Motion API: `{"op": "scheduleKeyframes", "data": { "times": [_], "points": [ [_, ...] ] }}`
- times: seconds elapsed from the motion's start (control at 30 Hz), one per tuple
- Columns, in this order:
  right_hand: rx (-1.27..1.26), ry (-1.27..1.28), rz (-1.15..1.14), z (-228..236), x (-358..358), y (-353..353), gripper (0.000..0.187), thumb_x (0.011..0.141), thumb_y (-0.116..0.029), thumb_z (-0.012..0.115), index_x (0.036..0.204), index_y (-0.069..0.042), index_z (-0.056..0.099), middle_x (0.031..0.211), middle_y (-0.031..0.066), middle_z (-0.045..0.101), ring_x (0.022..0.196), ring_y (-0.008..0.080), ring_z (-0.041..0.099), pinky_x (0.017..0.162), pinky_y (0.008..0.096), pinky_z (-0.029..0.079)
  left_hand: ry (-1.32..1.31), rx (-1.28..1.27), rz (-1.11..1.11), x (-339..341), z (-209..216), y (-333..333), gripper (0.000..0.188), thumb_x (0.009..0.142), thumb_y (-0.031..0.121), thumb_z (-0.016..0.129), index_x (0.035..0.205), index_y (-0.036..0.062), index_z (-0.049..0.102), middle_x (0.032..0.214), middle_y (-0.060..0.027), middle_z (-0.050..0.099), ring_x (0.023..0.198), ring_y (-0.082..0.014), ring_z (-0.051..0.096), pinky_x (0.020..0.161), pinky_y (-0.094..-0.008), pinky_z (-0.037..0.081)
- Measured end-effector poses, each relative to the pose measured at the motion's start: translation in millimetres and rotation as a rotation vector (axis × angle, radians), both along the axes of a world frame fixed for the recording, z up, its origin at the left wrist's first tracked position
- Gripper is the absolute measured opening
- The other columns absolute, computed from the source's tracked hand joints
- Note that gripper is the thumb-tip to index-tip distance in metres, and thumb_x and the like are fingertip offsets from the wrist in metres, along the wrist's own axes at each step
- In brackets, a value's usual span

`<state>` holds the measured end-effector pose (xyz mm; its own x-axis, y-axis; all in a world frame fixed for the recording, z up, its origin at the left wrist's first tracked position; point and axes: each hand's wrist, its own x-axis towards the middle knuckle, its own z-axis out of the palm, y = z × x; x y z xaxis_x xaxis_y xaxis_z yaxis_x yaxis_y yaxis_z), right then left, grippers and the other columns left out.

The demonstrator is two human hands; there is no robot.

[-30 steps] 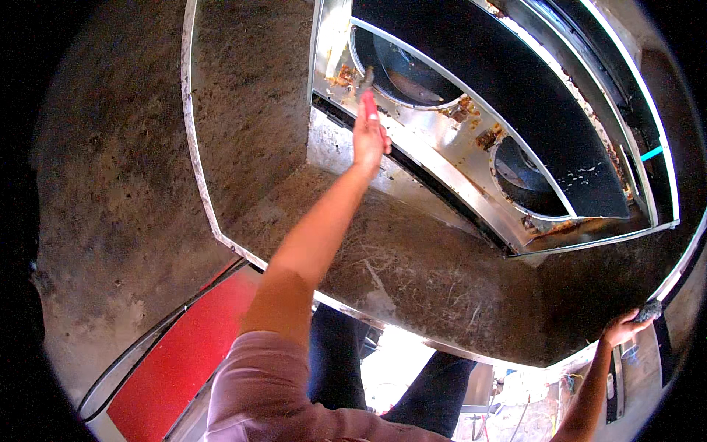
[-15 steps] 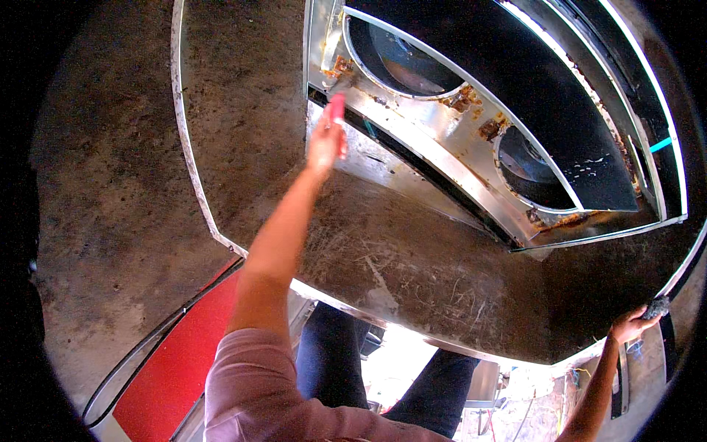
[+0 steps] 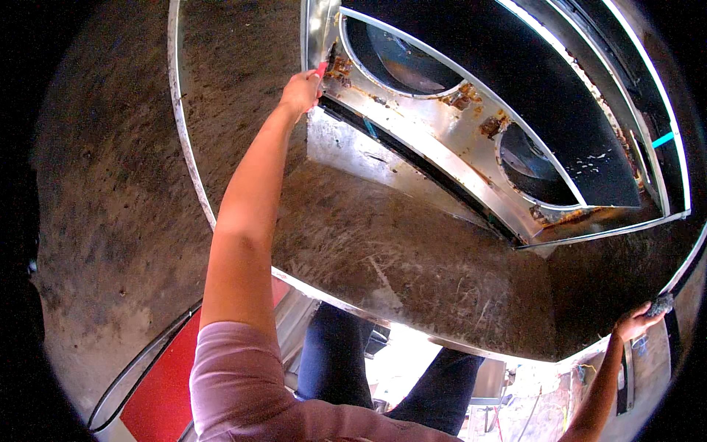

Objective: The person removes a metal panel from a large industrial sink, washes their hands, and then scrubs the interior surfaces of the sink using a red brush and a steel wool pad. The person handles the panel and wires before placing the panel back into the sink.

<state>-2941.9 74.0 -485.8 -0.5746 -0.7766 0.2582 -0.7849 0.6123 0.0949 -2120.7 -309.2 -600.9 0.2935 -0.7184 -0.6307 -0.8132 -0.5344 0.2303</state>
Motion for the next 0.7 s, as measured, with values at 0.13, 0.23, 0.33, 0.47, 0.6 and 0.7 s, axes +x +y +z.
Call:
{"op": "scheduleKeyframes", "data": {
  "times": [0.13,0.23,0.33,0.47,0.6,0.7],
  "points": [
    [-0.023,0.054,0.086,-1,5,-3,0.066,0.096,-0.045,0.048,0.145,-0.005,0.027,0.137,0.0265,0.045,0.112,0.047,0.054,0.086,0.0542,0.05,-0.026,-0.014,-0.115,5,-14,10,0.038,0.091,0.035,0.053,0.12,0.0117,0.062,0.096,-0.0173,0.068,0.076,-0.0325,0.067,0.075,-0.0399,0.05],
    [-0.011,0.057,0.039,1,8,0,0.067,0.096,-0.046,0.048,0.144,-0.005,0.027,0.136,0.0265,0.046,0.11,0.0472,0.056,0.084,0.0541,0.051,0.15,0.125,-0.089,0,-2,-3,0.035,0.091,0.03,0.055,0.117,0.0076,0.062,0.086,-0.0169,0.065,0.059,-0.0267,0.062,0.057,-0.0388,0.048],
    [-0.012,0.04,0.002,0,6,-1,0.067,0.095,-0.046,0.049,0.144,-0.006,0.028,0.134,0.0262,0.048,0.108,0.0473,0.057,0.082,0.0543,0.052,0.318,0.298,0.007,7,16,-21,0.033,0.092,0.026,0.056,0.117,0.0047,0.06,0.071,-0.0101,0.056,0.046,-0.0175,0.05,0.042,-0.034,0.04],
    [-0.016,0.048,0.005,-3,12,-9,0.066,0.095,-0.046,0.049,0.144,-0.007,0.029,0.131,0.0261,0.051,0.106,0.0473,0.058,0.081,0.055,0.053,0.381,0.403,0.009,13,23,-26,0.039,0.093,0.022,0.056,0.129,0.0071,0.053,0.063,-0.0043,0.048,0.043,-0.0119,0.042,0.036,-0.0287,0.031],
    [-0.005,0.047,0.023,-8,17,-24,0.066,0.095,-0.046,0.05,0.144,-0.006,0.029,0.133,0.0259,0.05,0.107,0.047,0.057,0.082,0.0549,0.052,0.371,0.262,-0.187,53,11,7,0.046,0.093,0.028,0.058,0.138,0.0187,0.05,0.063,-0.0069,0.05,0.053,-0.0141,0.05,0.046,-0.0335,0.041],
    [-0.017,0.108,0.136,-10,1,-19,0.066,0.095,-0.045,0.049,0.144,-0.005,0.029,0.135,0.0264,0.047,0.11,0.0467,0.056,0.085,0.054,0.052,0.019,-0.097,-0.611,67,9,53,0.046,0.093,0.031,0.055,0.139,0.0286,0.048,0.074,-0.0147,0.059,0.085,-0.0261,0.066,0.072,-0.0405,0.052]
  ]
}}
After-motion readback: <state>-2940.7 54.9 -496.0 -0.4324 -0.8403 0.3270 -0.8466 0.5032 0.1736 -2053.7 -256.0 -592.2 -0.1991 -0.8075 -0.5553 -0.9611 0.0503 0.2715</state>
